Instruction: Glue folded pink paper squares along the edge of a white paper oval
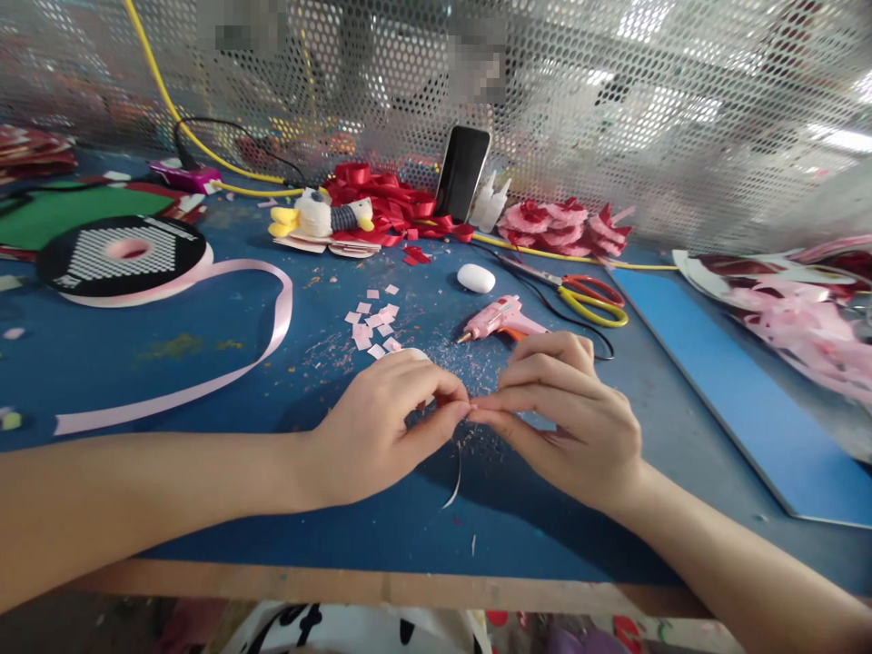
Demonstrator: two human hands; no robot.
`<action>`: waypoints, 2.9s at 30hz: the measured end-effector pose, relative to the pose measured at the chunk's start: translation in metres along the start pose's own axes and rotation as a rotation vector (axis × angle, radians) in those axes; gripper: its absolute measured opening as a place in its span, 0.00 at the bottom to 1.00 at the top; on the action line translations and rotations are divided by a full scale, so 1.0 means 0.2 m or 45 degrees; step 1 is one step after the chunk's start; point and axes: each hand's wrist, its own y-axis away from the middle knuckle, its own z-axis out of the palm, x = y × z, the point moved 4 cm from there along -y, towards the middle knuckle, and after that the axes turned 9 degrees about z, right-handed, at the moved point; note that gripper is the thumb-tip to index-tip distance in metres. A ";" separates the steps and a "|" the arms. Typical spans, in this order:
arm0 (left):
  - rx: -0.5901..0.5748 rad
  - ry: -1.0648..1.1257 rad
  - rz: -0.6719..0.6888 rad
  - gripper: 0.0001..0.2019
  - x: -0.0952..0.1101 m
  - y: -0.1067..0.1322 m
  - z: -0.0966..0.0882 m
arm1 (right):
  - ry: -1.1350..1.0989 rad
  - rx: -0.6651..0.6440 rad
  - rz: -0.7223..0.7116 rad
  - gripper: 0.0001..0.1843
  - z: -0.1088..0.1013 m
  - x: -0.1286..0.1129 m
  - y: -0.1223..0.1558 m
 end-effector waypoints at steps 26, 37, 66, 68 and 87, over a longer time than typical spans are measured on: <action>-0.040 -0.004 -0.228 0.08 -0.04 0.00 0.01 | 0.038 0.020 0.059 0.07 0.02 0.01 0.00; 0.197 0.204 -0.557 0.12 -0.13 -0.03 -0.10 | 0.150 -0.505 -0.087 0.17 0.14 0.02 0.03; -0.212 -0.285 -0.538 0.09 -0.11 0.10 -0.16 | -0.190 -0.337 -0.012 0.13 0.08 0.03 0.03; -0.212 -0.243 -0.514 0.08 -0.11 0.11 -0.15 | -0.154 -0.217 0.013 0.14 0.05 0.07 0.01; -0.187 0.126 -0.658 0.12 -0.16 0.14 -0.16 | 0.639 -0.229 0.775 0.15 0.04 0.58 0.02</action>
